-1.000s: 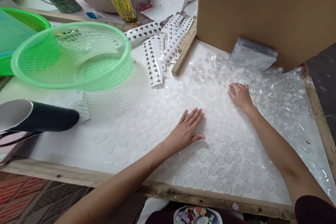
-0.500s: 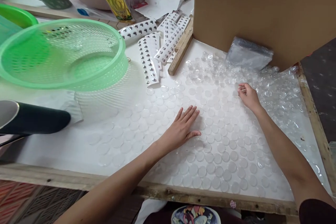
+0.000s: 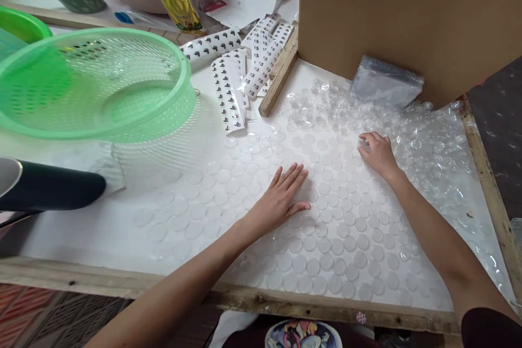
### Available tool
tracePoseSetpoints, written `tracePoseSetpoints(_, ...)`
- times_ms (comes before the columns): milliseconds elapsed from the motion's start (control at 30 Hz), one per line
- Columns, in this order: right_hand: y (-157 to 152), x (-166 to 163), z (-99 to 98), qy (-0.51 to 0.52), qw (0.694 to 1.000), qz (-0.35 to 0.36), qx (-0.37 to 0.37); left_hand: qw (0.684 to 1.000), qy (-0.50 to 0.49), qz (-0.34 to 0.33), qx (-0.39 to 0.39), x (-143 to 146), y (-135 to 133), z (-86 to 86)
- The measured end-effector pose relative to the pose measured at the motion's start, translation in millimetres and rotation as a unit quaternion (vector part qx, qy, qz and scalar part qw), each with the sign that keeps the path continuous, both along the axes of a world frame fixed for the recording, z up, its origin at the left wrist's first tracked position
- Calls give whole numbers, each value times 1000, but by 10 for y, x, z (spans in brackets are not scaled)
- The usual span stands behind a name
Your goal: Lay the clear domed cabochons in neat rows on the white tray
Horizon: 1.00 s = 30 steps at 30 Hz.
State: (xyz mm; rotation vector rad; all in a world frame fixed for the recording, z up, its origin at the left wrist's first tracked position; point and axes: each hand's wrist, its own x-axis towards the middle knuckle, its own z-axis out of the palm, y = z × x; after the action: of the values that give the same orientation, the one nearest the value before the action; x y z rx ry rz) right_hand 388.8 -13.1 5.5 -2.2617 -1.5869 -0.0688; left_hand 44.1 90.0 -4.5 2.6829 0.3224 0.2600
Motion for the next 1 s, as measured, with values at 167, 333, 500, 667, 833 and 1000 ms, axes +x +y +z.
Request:
tracePoseSetpoints(167,-8,-18,24,-27,1000,2,-10,1000,1,3,-2,-8,6,-4)
tracePoseSetpoints(333,-21,-74,31,-51,998,2,-21,1000,-6,-1,-5,-1,9,-15)
tracePoseSetpoints(500,25,-118,37,-64,997,-4,-37,1000,-5,2,-11,3,3,1)
tracePoseSetpoints(667,-85,-43,79,-59,998,-31,-13,1000,-13,7,-11,-4,11,7)
tracePoseSetpoints(833,-239,46,104,-28,999,-42,-2,1000,-12,7,-12,1,20,2)
tracePoseSetpoints(1000,-326,107,144,2,999,-49,24,1000,-13,8,-8,-6,23,-6)
